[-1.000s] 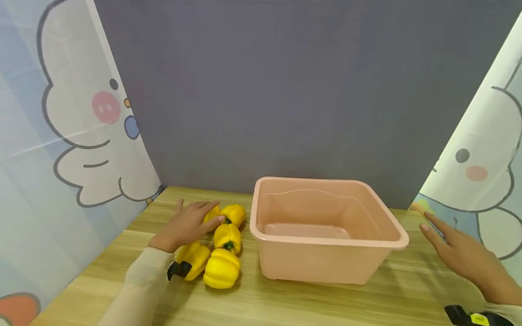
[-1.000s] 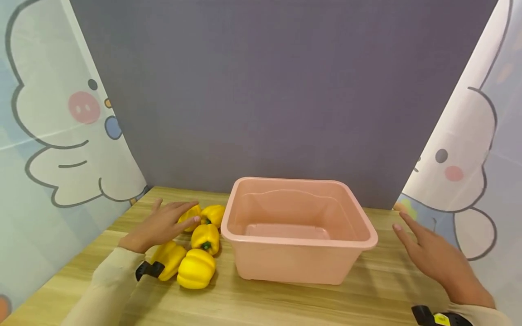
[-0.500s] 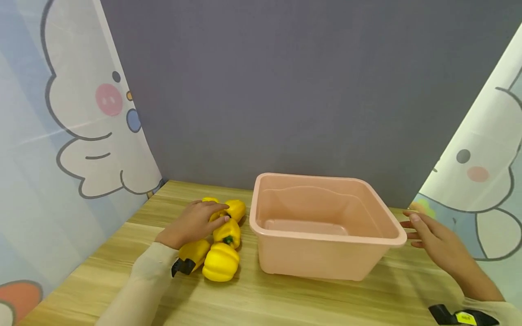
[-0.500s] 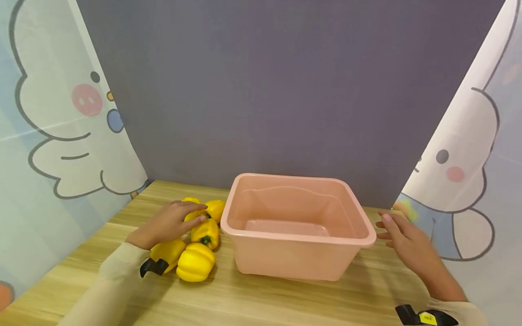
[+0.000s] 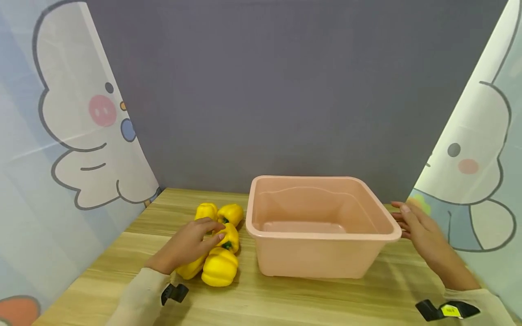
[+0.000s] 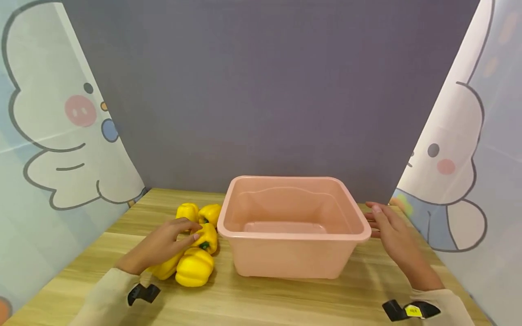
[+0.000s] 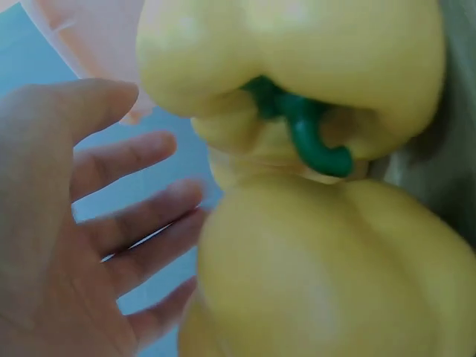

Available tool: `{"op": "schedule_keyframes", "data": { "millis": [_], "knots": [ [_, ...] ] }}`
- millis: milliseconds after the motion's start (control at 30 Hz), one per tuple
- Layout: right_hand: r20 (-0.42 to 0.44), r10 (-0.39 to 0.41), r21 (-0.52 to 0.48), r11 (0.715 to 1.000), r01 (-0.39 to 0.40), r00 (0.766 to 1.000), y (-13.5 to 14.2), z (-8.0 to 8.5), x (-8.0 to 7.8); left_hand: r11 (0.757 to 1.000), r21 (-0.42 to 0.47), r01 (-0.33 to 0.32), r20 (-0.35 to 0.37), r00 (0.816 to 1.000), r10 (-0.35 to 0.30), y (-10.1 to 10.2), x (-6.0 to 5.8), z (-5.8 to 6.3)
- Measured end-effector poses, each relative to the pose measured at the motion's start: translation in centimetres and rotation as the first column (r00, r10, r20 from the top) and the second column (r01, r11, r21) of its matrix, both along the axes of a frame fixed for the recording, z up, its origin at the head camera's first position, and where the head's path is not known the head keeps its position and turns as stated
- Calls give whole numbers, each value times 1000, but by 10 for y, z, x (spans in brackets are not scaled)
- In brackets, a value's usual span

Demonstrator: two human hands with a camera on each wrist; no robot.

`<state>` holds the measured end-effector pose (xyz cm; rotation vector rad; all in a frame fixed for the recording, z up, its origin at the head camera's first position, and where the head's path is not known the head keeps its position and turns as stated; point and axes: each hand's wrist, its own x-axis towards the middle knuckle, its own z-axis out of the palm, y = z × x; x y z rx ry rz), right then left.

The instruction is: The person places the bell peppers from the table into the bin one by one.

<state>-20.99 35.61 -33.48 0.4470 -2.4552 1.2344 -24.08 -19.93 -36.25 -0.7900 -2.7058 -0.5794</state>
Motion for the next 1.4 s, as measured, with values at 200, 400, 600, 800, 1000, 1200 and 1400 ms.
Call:
{"op": "schedule_keyframes", "data": {
  "millis": [200, 400, 600, 800, 1000, 1200, 1400],
  "knots": [
    [-2, 53, -70, 996, -53, 999, -5, -3, 0, 999, 45, 19, -3, 1000, -19, -5, 6, -1],
    [-6, 93, -58, 994, -94, 996, -12, -1, 0, 994, 72, 76, 123, 989, -85, -9, 11, 2],
    [-10, 109, -62, 992, -110, 994, -18, -3, 2, 984, 145, 99, 266, 954, -135, -17, 10, 3],
    [6, 121, -67, 990, -120, 993, -21, -5, 1, 972, 180, 149, 322, 925, -202, -21, 12, 1],
    [-2, 152, -84, 985, -152, 988, -24, -5, 3, 973, 174, 149, 385, 899, -207, -23, 11, 9],
    [22, 160, -107, 982, -157, 987, -25, -5, 3, 983, 118, 140, 406, 897, -176, -24, 11, 8],
    [36, 164, -119, 980, -159, 986, -26, -5, 1, 990, -13, 143, 313, 940, -132, -23, 14, 5]
  ]
}}
